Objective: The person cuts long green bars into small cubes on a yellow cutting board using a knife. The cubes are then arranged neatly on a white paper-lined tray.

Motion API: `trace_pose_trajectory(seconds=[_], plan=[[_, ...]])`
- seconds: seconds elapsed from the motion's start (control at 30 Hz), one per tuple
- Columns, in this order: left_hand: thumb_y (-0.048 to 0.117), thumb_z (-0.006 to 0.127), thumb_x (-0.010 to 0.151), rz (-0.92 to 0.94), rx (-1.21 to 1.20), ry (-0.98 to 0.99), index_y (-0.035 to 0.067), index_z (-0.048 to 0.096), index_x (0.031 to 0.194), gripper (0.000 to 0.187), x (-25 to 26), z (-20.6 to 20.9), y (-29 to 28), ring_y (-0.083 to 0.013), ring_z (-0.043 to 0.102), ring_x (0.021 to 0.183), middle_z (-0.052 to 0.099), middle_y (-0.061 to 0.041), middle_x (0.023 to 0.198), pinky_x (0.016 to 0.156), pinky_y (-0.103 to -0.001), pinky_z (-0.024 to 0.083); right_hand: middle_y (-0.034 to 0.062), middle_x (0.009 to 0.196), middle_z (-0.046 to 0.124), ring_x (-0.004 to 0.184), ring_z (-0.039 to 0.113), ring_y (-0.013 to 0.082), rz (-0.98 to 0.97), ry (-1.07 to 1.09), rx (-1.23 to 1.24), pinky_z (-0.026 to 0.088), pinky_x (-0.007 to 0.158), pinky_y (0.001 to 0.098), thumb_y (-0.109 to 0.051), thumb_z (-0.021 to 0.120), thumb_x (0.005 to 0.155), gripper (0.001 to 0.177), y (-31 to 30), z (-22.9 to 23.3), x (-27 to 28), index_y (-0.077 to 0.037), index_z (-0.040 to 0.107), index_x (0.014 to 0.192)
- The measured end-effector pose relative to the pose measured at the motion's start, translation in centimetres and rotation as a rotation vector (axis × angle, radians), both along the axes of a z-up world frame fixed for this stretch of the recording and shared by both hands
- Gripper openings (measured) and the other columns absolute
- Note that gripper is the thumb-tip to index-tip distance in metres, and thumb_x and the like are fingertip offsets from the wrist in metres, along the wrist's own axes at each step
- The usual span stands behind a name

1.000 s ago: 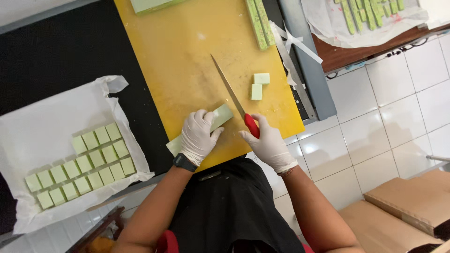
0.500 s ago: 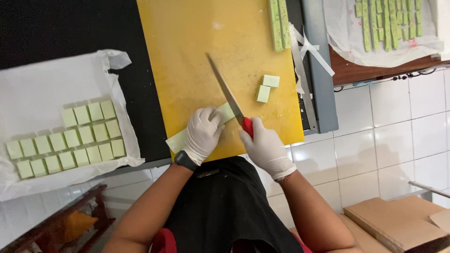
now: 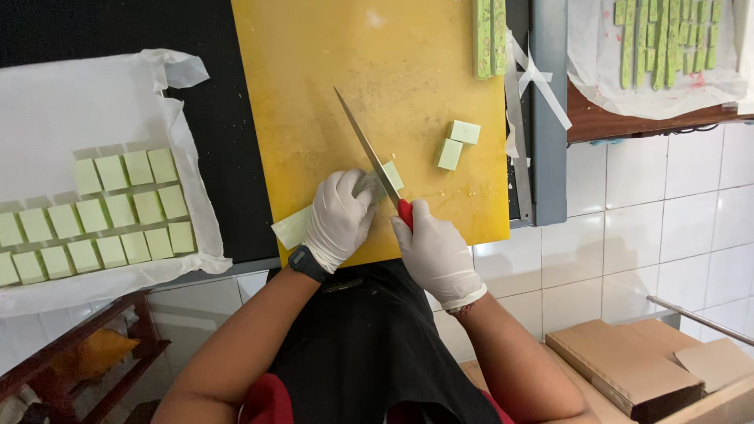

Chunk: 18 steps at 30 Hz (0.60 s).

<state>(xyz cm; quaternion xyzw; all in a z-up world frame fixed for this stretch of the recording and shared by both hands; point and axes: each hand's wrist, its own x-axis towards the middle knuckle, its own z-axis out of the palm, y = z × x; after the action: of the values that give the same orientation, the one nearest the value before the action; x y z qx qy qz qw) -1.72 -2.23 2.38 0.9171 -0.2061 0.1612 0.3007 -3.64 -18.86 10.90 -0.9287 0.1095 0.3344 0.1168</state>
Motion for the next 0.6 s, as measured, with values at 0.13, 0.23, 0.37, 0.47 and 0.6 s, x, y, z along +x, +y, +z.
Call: trace_pose_trajectory(seconds=[0.13, 0.23, 0.37, 0.47, 0.6], plan=[[0.015, 0.079, 0.079, -0.011, -0.014, -0.016, 0.005, 0.065, 0.092, 0.022, 0.2, 0.0, 0.0, -0.0365, 0.061, 0.09, 0.059, -0.015, 0.107, 0.067, -0.043, 0.049, 0.0231, 0.092, 0.073, 0.093, 0.075, 0.0423, -0.018, -0.003, 0.008, 0.061, 0.081, 0.0515, -0.055, 0.049, 0.103, 0.041, 0.3, 0.4, 0.0, -0.018, 0.051, 0.12], [0.014, 0.081, 0.078, -0.016, -0.011, -0.028, 0.005, 0.067, 0.093, 0.023, 0.3, 0.2, 0.1, -0.0366, 0.062, 0.088, 0.059, -0.015, 0.106, 0.065, -0.042, 0.049, 0.0208, 0.088, 0.073, 0.088, 0.076, 0.0411, 0.003, -0.04, -0.026, 0.062, 0.077, 0.0501, -0.056, 0.049, 0.103, 0.04, 0.3, -0.4, -0.8, -0.019, 0.051, 0.117], [0.016, 0.081, 0.079, -0.015, -0.024, -0.031, 0.005, 0.069, 0.094, 0.022, 0.4, 0.3, 0.1, -0.0372, 0.062, 0.087, 0.06, -0.015, 0.103, 0.063, -0.043, 0.051, 0.0162, 0.077, 0.071, 0.078, 0.077, 0.0392, 0.056, -0.138, -0.117, 0.063, 0.068, 0.0483, -0.056, 0.051, 0.102, 0.037, 0.7, -1.5, -1.4, -0.02, 0.05, 0.107], [0.019, 0.083, 0.076, 0.003, 0.011, -0.06, 0.007, 0.07, 0.093, 0.024, 0.3, -1.0, 0.0, -0.0359, 0.062, 0.087, 0.06, -0.015, 0.102, 0.064, -0.042, 0.051, 0.0151, 0.071, 0.069, 0.07, 0.076, 0.0394, 0.045, -0.187, -0.037, 0.062, 0.063, 0.0486, -0.052, 0.049, 0.104, 0.033, 1.7, -1.0, 0.1, -0.019, 0.047, 0.101], [0.024, 0.076, 0.085, 0.028, 0.067, -0.086, 0.009, 0.069, 0.093, 0.019, -0.1, -2.8, -0.3, -0.0329, 0.062, 0.084, 0.059, -0.012, 0.099, 0.063, -0.039, 0.05, 0.0115, 0.068, 0.068, 0.067, 0.076, 0.0347, 0.132, -0.289, -0.14, 0.063, 0.06, 0.045, -0.052, 0.053, 0.102, 0.033, 1.8, -1.5, -1.0, -0.02, 0.045, 0.096]])
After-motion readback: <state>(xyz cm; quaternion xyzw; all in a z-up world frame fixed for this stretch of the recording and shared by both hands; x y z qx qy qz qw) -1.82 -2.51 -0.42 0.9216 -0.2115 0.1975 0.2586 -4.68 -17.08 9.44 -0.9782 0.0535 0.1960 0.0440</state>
